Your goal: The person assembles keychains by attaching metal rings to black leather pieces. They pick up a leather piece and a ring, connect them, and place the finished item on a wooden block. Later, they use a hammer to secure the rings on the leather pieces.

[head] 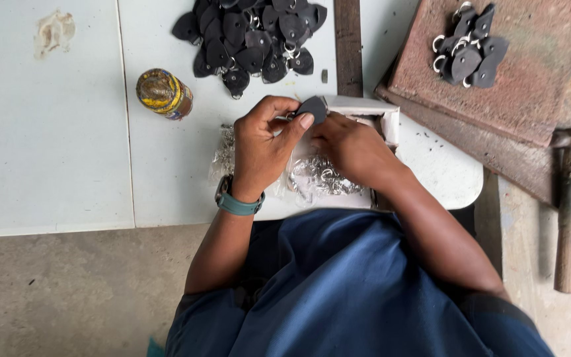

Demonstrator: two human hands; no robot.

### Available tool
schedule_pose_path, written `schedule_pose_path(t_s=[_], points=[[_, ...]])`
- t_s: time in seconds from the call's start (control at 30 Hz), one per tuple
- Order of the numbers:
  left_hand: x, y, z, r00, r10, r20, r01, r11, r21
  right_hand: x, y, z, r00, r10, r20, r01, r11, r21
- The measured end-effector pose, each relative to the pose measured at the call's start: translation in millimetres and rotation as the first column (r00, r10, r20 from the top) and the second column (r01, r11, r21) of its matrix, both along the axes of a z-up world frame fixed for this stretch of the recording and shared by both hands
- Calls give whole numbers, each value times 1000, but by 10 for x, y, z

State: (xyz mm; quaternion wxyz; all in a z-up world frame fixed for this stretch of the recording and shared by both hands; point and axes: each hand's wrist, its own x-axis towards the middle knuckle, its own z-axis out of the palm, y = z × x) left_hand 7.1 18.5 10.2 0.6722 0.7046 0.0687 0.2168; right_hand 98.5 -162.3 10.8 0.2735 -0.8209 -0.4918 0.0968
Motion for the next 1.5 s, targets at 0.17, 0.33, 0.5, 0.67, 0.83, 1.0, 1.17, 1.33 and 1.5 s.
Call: schedule_pose_path(t_s=[0.17,0.33,0.5,0.67,0.83,1.0,1.17,1.33,1.5], points=[[-54,-19,-51,998,2,-58,-5,998,-58,71,-234,154,871,-240,-429,277,960,25],[8,-77,-66,1000,-6,-29,5,999,-51,84,-166,93,998,44,37,-44,999,-13],[-32,-47,-115,1000,-3,-13,2,999,-42,-2,67,-83,970,119,213,-49,949,-311],[-41,-20,-129,1000,12,-18,-13,999,-39,64,21,-51,972,76,222,-64,996,-61],[-76,-17,-174,1000,19,-12,-19,999,-31,116,-318,117,976,-219,-10,215,965,-147],[-4,-58,-165,999,6,-35,-8,999,-39,155,-402,225,977,-134,165,158,978,-138],[-59,-48,-190,999,22,-41,-23,1000,-20,141,-339,185,957,-117,266,185,951,-247],[-76,-44,-194,1000,20,-21,-20,999,-37,103,-206,105,955,-112,274,213,902,-376],[-55,-59,-157,999,23,-44,-25,999,-36,121,-183,186,946,-34,322,70,993,-100]])
